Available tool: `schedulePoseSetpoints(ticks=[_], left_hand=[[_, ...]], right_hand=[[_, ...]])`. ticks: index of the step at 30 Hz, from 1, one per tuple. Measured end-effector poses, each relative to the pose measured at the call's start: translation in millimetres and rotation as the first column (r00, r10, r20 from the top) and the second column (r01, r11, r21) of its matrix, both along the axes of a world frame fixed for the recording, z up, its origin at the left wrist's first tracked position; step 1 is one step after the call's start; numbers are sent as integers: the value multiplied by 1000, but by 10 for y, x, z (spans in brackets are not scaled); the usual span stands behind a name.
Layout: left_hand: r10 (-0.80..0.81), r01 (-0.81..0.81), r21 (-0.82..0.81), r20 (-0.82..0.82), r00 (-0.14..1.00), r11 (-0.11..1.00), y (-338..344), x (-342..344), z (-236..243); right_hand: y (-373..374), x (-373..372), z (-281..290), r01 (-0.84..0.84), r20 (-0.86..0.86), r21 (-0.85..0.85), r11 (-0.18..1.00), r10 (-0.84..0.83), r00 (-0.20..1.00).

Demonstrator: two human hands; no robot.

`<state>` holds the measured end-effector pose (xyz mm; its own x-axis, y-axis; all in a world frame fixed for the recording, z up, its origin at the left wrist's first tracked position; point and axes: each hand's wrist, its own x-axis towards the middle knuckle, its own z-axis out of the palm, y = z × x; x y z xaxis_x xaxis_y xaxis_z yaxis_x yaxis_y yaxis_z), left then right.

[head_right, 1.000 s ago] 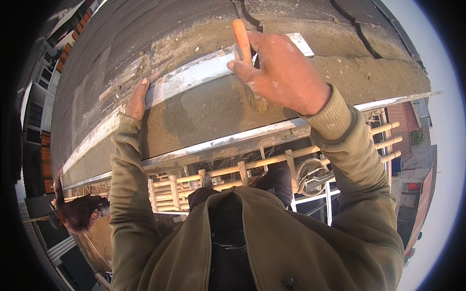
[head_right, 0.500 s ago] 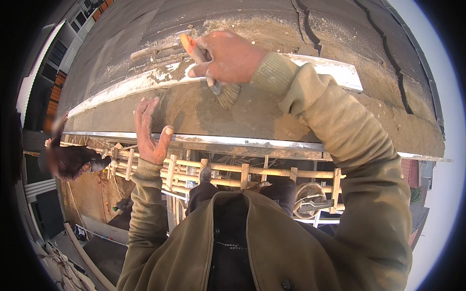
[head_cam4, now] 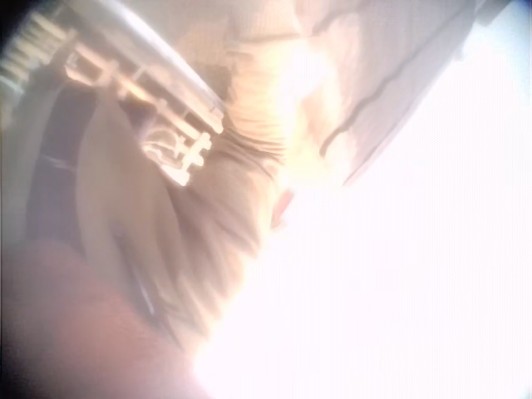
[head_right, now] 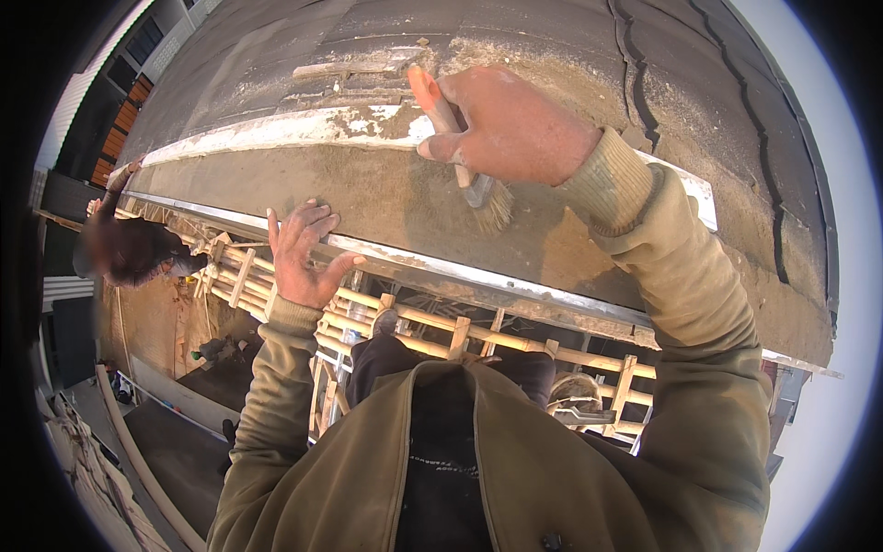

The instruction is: The person applies cement to a roof edge using a trowel, brushes the surface with a hand brush, and smooths the material with a flat tool.

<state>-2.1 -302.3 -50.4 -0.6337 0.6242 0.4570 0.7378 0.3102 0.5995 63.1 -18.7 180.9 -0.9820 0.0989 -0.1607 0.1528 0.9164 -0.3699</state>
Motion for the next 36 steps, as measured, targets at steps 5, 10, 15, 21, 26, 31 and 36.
schedulePoseSetpoints(ticks=[5, 10, 15, 21, 26, 31, 36], left_hand=[[-16, 15, -16, -20, 1000, 1000, 28, -61, 63], [25, -25, -47, 14, 1000, 999, -26, -54, 76], [49, -47, -53, 45, 998, 998, -5, -35, 88], [43, -40, -26, 118, 992, 999, -25, -22, -11], [28, -30, 14, 141, 990, 999, 15, -48, 10], [305, -316, 129, 95, 948, 940, 15, 36, -76], [394, -390, 219, 26, 919, 894, 38, 115, -120]], right_hand=[[155, -329, -585, -117, -384, 54, 992, 128, 914], [-197, -430, -10, -59, 171, -110, 992, 78, 982], [-284, -489, -580, -20, -100, -493, 870, -34, 994], [-502, -509, -103, 23, 399, -312, 950, 110, 910], [-568, -533, -428, -12, 10, -520, 854, 20, 1000], [-670, -642, -424, -122, 204, -341, 932, 200, 958], [-678, -881, -888, -166, -158, -474, 865, 102, 982]])
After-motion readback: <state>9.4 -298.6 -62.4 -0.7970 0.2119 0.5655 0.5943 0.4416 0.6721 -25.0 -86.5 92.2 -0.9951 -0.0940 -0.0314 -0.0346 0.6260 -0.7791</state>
